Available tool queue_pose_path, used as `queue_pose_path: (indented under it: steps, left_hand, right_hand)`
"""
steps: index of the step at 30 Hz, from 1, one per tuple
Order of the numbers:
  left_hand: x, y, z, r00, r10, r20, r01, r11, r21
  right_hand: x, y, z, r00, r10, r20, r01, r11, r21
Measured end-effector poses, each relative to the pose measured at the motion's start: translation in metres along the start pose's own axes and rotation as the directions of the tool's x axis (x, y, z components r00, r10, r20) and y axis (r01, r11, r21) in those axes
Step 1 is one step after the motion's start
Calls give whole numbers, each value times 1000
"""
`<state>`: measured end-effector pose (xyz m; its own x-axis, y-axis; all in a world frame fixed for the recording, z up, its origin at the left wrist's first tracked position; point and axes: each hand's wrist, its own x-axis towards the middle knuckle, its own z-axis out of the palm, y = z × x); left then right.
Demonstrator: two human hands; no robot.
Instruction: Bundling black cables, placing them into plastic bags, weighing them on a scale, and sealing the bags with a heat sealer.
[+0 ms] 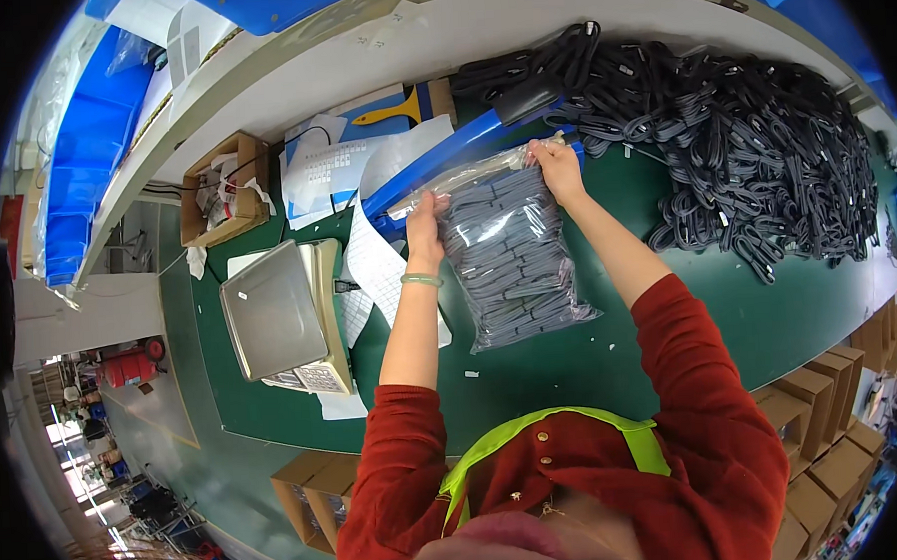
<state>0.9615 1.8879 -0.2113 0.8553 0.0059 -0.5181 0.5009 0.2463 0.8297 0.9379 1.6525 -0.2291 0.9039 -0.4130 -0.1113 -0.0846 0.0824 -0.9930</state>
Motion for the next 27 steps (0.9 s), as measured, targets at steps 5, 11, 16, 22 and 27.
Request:
queue_pose_path:
  steps: [5, 11, 16, 22, 27]
  left_hand:
    - [-3, -1, -12, 998, 6, 60, -2, 998, -69]
    - [-7, -8, -10, 984, 154, 90, -139, 979, -151]
    - [-4, -10, -6, 984, 175, 22, -171, 979, -114]
    - [-2, -11, -6, 991, 133, -27, -135, 984, -118]
    - [-3, -10, -3, 993, 109, -41, -113, 984, -139]
  right_hand:
    - [-3, -3, 7, 999, 32, -44, -36, 995, -92]
    - [-2, -5, 10, 996, 10, -89, -19, 995, -96]
    - [1, -13, 10, 996, -32, -85, 18, 988, -155]
    - [0, -32, 12, 996, -42, -73, 6, 897, -442]
    - [11, -35, 4, 992, -30, -120, -36, 856, -515]
